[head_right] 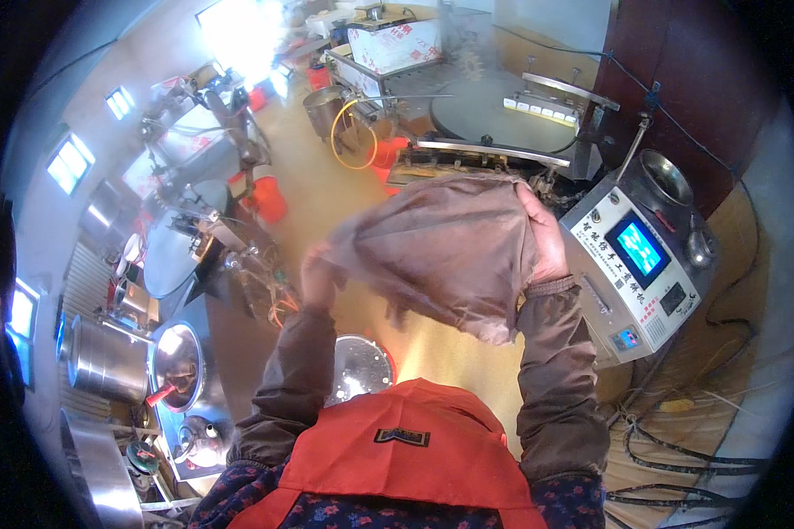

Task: The person stirs a liquid mixture in a metal bowl, pours it into a red bucket, and then handles thin dough sheets on a large round tray. They fold and unfold a cloth and place a dough sheet onto the tray.

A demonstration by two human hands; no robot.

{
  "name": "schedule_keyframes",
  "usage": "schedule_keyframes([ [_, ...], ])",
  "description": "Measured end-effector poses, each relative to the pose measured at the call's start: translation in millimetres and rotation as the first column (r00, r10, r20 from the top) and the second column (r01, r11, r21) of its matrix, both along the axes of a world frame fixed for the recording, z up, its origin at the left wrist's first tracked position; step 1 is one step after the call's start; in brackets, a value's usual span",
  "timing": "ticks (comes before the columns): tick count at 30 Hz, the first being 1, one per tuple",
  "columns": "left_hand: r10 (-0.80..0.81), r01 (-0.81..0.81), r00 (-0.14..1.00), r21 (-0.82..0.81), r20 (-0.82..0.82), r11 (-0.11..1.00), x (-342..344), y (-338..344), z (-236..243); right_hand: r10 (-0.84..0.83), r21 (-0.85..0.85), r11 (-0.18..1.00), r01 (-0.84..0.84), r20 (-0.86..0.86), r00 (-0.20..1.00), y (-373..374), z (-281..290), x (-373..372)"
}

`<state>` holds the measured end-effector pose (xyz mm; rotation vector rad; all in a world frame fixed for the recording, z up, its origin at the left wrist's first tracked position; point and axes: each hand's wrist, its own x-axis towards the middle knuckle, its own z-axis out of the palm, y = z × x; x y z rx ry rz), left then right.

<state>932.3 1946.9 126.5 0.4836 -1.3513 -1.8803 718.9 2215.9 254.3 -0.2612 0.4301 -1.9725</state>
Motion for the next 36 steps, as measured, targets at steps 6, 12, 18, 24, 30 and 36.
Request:
schedule_keyframes([
  [6, 0.173, -0.107, 0.984, -0.691, 0.027, 0.715, -20, -13, -45, -0.089, -0.049, 0.995, 0.087, -0.040, 0.995, 10, 4, -9],
  [12, 0.263, -0.179, 0.959, -0.499, 0.104, 0.848, -27, -9, -60, -0.069, -0.125, 0.990, 0.061, -0.059, 0.996, 20, 25, 13],
  [18, -0.106, 0.186, 0.940, 0.224, -0.325, 0.957, -37, 58, 0, -0.130, -0.187, 0.976, 0.109, -0.106, 0.986, 18, 52, 54],
  [24, -0.265, 0.261, 0.908, -0.055, -0.324, 0.964, -34, 126, 25, -0.089, -0.193, 0.979, 0.072, -0.079, 0.993, 2, 41, 63],
  [30, -0.641, 0.653, 0.744, 0.407, -0.190, 0.638, -42, 188, -30, 0.017, -0.156, 0.988, -0.018, -0.010, 1.000, -11, -8, 29],
  [36, -0.640, 0.549, 0.768, 0.532, -0.018, 0.645, -39, 144, -130, -0.198, -0.170, 0.971, 0.169, -0.173, 0.965, 34, 7, 12],
])
